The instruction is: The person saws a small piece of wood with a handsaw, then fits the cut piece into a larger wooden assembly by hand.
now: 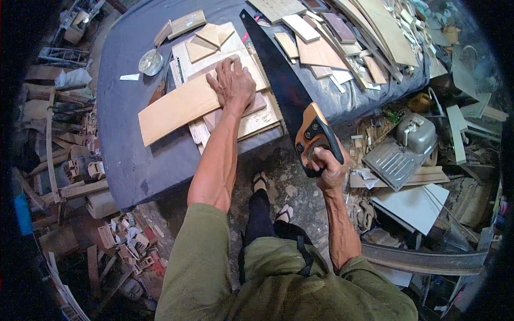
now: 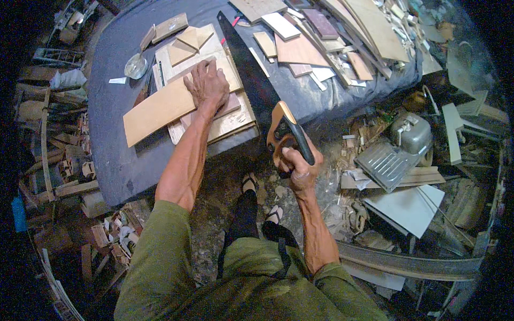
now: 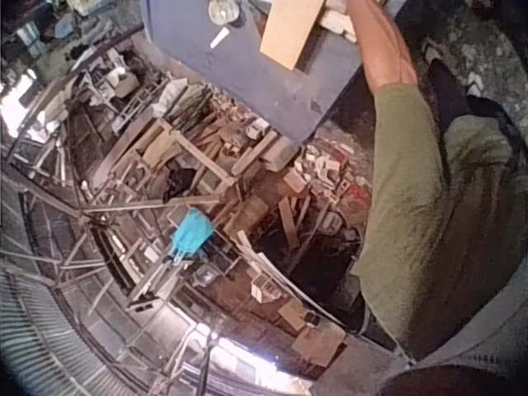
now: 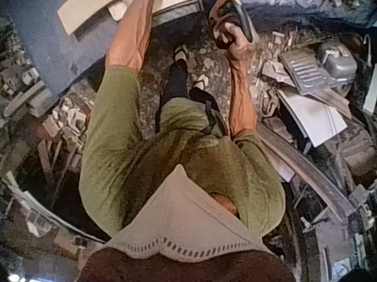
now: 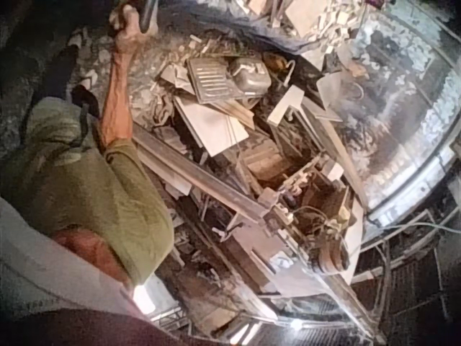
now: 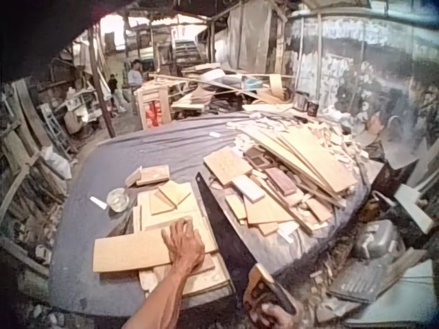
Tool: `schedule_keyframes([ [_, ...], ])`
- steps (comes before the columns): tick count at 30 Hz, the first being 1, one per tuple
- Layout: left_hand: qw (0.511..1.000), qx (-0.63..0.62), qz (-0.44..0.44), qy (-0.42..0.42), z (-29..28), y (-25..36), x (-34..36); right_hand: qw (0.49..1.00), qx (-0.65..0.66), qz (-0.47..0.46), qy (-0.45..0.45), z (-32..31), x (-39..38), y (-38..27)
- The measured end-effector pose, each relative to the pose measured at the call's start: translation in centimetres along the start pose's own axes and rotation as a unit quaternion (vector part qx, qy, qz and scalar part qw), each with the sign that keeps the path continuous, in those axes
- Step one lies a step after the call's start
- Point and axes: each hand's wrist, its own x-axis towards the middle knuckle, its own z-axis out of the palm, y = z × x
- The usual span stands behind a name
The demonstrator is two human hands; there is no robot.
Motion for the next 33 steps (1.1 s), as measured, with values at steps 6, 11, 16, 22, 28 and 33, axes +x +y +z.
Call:
schedule_keyframes([
  [6, 1.0, -0.003, -0.003, -0.005, -0.2, 0.2, 0.0, 0.997, -0.066, -0.023, -0.019, -0.8, 1.2, 1.4],
  [11, 1.0, -0.007, -0.002, 0.002, -0.2, 0.1, 0.0, 0.994, -0.111, -0.023, -0.001, -0.9, 1.5, 2.3],
  [16, 1.0, -0.005, -0.002, -0.006, -0.4, 0.4, 0.0, 0.984, -0.17, -0.056, 0.001, -1.2, 1.5, 2.3],
  [22, 1.0, 0.002, -0.009, -0.012, -0.4, 0.0, -0.1, 0.971, -0.234, -0.049, 0.003, 1.1, -0.5, 0.4],
  [28, 1.0, 0.001, -0.015, -0.016, -0.4, 0.8, 0.3, 0.941, -0.29, -0.172, -0.012, 0.5, -2.2, 1.6],
  [33, 1.0, 0.021, -0.022, 0.001, 0.0, -0.2, -0.1, 0.937, -0.314, -0.142, -0.053, -2.5, -8.8, -1.1],
])
